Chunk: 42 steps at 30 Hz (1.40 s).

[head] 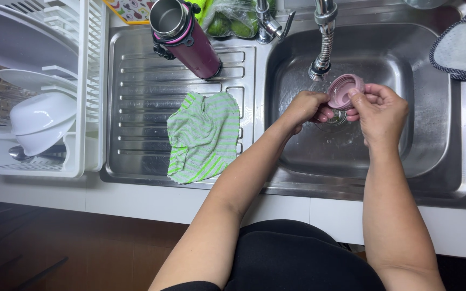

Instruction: The person washes a pink water bottle and its lid in a kitchen sink. They rinse the bottle, scrub the exterior with a sponge, rinse the lid and its components, and then reassemble the bottle before placing it in a dish rack.

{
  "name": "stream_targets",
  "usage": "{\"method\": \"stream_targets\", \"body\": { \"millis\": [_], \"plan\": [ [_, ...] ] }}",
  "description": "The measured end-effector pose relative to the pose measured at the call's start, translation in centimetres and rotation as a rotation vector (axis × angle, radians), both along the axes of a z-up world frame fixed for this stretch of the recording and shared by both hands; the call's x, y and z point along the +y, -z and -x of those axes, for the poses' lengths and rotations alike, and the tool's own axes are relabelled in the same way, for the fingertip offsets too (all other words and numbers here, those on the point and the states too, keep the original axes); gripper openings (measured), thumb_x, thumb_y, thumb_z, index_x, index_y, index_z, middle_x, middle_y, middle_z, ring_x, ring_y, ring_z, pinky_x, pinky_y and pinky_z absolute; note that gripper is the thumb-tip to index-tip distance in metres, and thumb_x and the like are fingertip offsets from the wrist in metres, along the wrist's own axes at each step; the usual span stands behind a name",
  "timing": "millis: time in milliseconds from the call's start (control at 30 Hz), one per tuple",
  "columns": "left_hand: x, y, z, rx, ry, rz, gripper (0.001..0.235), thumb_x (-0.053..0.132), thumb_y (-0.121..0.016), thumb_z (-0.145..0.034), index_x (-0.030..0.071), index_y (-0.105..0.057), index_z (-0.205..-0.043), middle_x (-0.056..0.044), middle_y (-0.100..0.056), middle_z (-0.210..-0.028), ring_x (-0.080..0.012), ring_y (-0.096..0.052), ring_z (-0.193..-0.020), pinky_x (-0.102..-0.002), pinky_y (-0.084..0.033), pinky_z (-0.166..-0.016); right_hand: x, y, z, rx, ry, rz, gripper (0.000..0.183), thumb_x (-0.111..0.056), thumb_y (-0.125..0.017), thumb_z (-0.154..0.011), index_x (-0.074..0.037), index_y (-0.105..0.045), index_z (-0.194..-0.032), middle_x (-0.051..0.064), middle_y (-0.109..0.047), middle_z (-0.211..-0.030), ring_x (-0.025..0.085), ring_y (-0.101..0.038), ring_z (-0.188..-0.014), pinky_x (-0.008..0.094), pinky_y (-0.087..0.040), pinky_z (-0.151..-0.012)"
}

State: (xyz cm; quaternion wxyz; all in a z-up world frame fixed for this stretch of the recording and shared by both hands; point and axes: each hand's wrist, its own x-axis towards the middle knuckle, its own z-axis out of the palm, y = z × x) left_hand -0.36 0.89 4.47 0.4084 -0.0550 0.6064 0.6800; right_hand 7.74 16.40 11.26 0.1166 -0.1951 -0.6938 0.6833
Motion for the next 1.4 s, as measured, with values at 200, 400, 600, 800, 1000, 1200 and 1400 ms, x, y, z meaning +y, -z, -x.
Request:
{"method": "stream_targets", "body": {
  "millis": [200,400,600,800,1000,1200,1400],
  "plan": [
    [-2.5,0.3,-0.2,-0.063,-0.019,-0.021,0.029,0.022,-0.053,-0.1,0.0,-0.072,-0.097,-0.009,-0.074,-0.073,-0.0124,-0.064,-0.056,-0.029,-0.053,-0.055,-2.4,-0.9,1.6,-0.032,-0.101,-0.148,0.026,-0.008,-0.08,-0.098,0.005,-0.073,-0.12,0.005,-0.073,-0.087,0.005,-0.065,-0.067,0.019,-0.052,-0.056],
    [-3.4,0.5,0.4,-0.055,-0.045,-0.021,0.029,0.02,-0.051,-0.1,0.0,-0.072,-0.096,-0.008,-0.074,-0.073,-0.0116,-0.065,-0.055,-0.028,-0.054,-0.054,-3.9,-2.1,2.2,-0.02,-0.107,-0.195,0.024,-0.007,-0.08,-0.097,0.004,-0.074,-0.117,0.005,-0.072,-0.085,0.005,-0.065,-0.067,0.019,-0.052,-0.055],
    [-3.6,-0.1,0.5,-0.045,-0.038,0.006,0.029,0.02,-0.052,-0.099,-0.001,-0.073,-0.095,-0.008,-0.074,-0.072,-0.0118,-0.065,-0.054,-0.028,-0.053,-0.053,-3.8,-1.4,2.2,0.023,-0.119,-0.23,0.024,-0.007,-0.08,-0.097,0.006,-0.074,-0.117,0.006,-0.072,-0.085,0.005,-0.065,-0.067,0.019,-0.052,-0.056],
    [-3.3,-0.9,-0.4,-0.072,0.069,-0.014,0.033,0.022,-0.052,-0.099,-0.002,-0.073,-0.095,-0.009,-0.074,-0.071,-0.0125,-0.065,-0.053,-0.027,-0.053,-0.053,-2.9,-1.5,1.5,0.017,-0.099,-0.253,0.021,-0.009,-0.083,-0.096,0.005,-0.075,-0.11,0.006,-0.071,-0.084,0.005,-0.063,-0.067,0.019,-0.05,-0.055],
    [-2.7,-2.1,-1.3,-0.074,0.18,-0.019,0.035,0.022,-0.051,-0.098,-0.002,-0.075,-0.092,-0.01,-0.073,-0.067,-0.0125,-0.063,-0.049,-0.027,-0.053,-0.051,-1.3,-1.3,0.3,-0.016,-0.05,-0.279,0.019,-0.012,-0.084,-0.096,0.003,-0.077,-0.105,0.004,-0.072,-0.083,0.004,-0.063,-0.068,0.018,-0.048,-0.057],
    [-2.9,-3.4,-2.1,-0.079,0.247,-0.025,0.036,0.025,-0.053,-0.098,-0.001,-0.077,-0.089,-0.01,-0.072,-0.066,-0.0126,-0.064,-0.048,-0.026,-0.053,-0.051,-1.3,-3.8,0.0,-0.189,0.01,-0.268,0.021,-0.019,-0.082,-0.096,0.001,-0.077,-0.095,0.0,-0.067,-0.07,0.004,-0.055,-0.054,0.02,-0.041,-0.047],
    [-4.0,-4.4,-2.2,-0.092,0.256,-0.007,0.037,0.028,-0.053,-0.098,0.0,-0.077,-0.09,-0.008,-0.074,-0.068,-0.0123,-0.065,-0.05,-0.026,-0.055,-0.053,-1.8,-4.4,-0.1,-0.316,0.023,-0.263,0.022,-0.022,-0.079,-0.094,-0.002,-0.074,-0.085,0.0,-0.062,-0.063,0.004,-0.054,-0.049,0.02,-0.04,-0.042]
  ]
}}
